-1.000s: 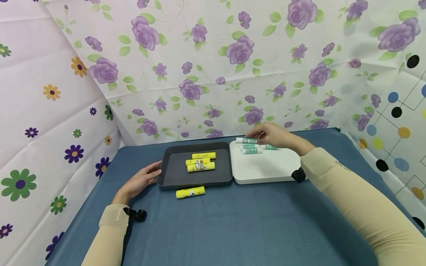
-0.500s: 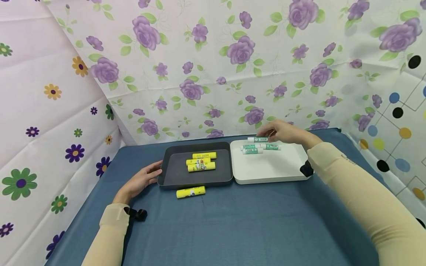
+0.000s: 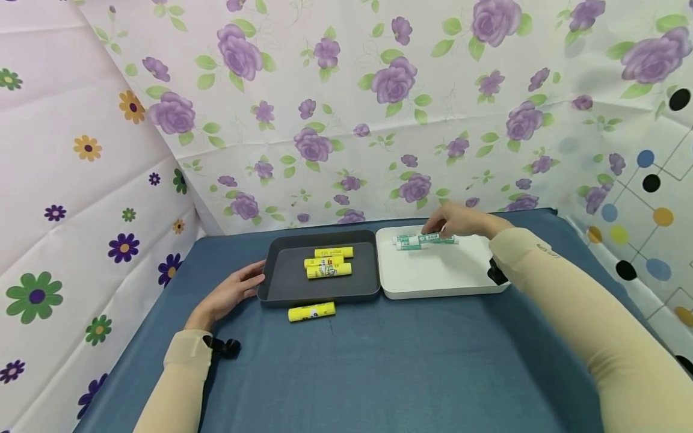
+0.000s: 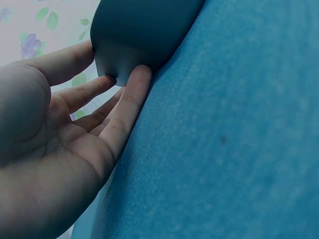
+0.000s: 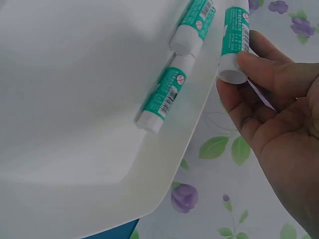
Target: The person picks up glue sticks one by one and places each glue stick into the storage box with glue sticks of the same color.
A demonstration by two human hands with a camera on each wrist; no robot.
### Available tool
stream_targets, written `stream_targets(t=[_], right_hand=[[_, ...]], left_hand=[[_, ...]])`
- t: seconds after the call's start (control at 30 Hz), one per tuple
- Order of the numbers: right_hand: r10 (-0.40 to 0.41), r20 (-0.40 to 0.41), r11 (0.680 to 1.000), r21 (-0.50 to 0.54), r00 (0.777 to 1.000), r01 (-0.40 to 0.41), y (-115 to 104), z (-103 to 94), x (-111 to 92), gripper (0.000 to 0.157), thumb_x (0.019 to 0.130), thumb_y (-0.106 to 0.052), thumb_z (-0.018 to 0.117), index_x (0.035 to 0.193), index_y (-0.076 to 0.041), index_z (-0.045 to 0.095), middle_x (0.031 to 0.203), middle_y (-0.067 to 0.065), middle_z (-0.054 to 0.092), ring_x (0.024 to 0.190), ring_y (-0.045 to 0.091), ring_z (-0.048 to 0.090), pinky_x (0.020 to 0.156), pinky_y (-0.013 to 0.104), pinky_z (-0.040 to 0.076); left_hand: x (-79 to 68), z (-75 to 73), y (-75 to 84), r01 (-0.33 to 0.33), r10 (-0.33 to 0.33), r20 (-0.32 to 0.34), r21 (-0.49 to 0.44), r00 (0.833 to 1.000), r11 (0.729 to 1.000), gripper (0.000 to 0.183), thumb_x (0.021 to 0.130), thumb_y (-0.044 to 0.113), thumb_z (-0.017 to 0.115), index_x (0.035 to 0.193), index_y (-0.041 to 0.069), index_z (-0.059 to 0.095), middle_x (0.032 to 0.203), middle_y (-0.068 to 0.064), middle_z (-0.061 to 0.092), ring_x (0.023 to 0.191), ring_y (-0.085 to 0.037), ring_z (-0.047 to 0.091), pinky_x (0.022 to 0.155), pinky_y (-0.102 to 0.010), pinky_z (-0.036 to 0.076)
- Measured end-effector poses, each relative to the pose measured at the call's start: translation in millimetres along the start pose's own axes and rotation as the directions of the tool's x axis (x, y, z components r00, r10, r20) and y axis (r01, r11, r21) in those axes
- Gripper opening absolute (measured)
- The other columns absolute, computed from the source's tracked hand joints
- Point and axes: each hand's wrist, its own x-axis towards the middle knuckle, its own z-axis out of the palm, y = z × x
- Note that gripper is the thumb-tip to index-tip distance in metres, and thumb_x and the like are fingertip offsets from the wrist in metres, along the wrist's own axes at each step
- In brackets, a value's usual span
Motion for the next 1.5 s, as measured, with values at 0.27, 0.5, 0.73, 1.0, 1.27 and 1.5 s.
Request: stream_targets(t=[0.27, 0.5, 0.73, 1.0, 1.27, 1.5], right_hand=[[0.010, 0.000, 0.999, -0.032, 1.000, -0.010, 12, 7.3, 7, 0.040, 0.080, 0.020, 0.062, 0.114, 0.002, 0.072, 0.111, 0.016, 0.070, 0.101, 0.030, 0.065, 0.085, 0.041, 0.055], [0.031, 0.036, 0.999, -0.014, 0.999, -0.031, 18, 13.8, 8, 0.042, 0.079, 0.023, 0.059, 0.116, 0.004, 0.066, 0.105, 0.017, 0.066, 0.099, 0.032, 0.062, 0.084, 0.042, 0.054], [0.036, 0.047, 0.999, -0.026, 0.998, -0.035, 26, 19.2, 10, 0.043, 0.076, 0.025, 0.061, 0.113, 0.002, 0.064, 0.104, 0.017, 0.063, 0.095, 0.030, 0.060, 0.081, 0.042, 0.052], [0.035, 0.013, 0.993, -0.117, 0.999, -0.034, 36, 26.3, 17, 0.036, 0.076, 0.021, 0.068, 0.103, -0.003, 0.065, 0.098, 0.012, 0.062, 0.089, 0.028, 0.057, 0.078, 0.039, 0.049], [0.000, -0.039, 0.985, -0.175, 0.999, -0.007, 37, 27.3, 18, 0.032, 0.077, 0.019, 0.070, 0.096, -0.006, 0.064, 0.092, 0.007, 0.061, 0.084, 0.023, 0.056, 0.073, 0.037, 0.049], [0.012, -0.066, 0.977, -0.212, 0.998, -0.025, 28, 23.4, 15, 0.030, 0.078, 0.018, 0.065, 0.099, -0.004, 0.065, 0.094, 0.011, 0.062, 0.083, 0.024, 0.056, 0.071, 0.036, 0.048]], left_hand=[[1.4, 0.9, 0.0, -0.008, 0.008, 0.011, 0.000, 1.000, 1.000, 0.063, 0.104, 0.031, 0.052, 0.157, 0.016, 0.023, 0.158, -0.014, 0.025, 0.143, -0.033, 0.028, 0.112, -0.056, 0.030], [0.8, 0.8, 0.0, -0.003, 0.003, 0.007, -0.002, 1.000, 1.000, 0.062, 0.104, 0.030, 0.052, 0.157, 0.016, 0.024, 0.157, -0.013, 0.027, 0.143, -0.033, 0.029, 0.112, -0.056, 0.030], [2.3, -0.9, -1.7, 0.003, -0.003, 0.003, -0.007, 1.000, 1.000, 0.062, 0.103, 0.031, 0.053, 0.157, 0.017, 0.024, 0.156, -0.014, 0.028, 0.142, -0.032, 0.029, 0.112, -0.055, 0.032], [3.1, -3.1, -3.4, 0.008, -0.008, 0.004, -0.013, 1.000, 1.000, 0.062, 0.103, 0.031, 0.053, 0.157, 0.018, 0.025, 0.155, -0.014, 0.029, 0.142, -0.032, 0.030, 0.111, -0.054, 0.033], [2.4, -3.6, -1.8, 0.010, -0.010, 0.005, -0.020, 1.000, 1.000, 0.062, 0.103, 0.032, 0.053, 0.157, 0.018, 0.025, 0.154, -0.014, 0.030, 0.141, -0.032, 0.031, 0.111, -0.054, 0.033], [2.3, -3.0, -1.8, 0.009, -0.009, 0.005, -0.011, 1.000, 1.000, 0.063, 0.103, 0.032, 0.054, 0.157, 0.018, 0.024, 0.155, -0.014, 0.029, 0.142, -0.032, 0.030, 0.111, -0.055, 0.032]])
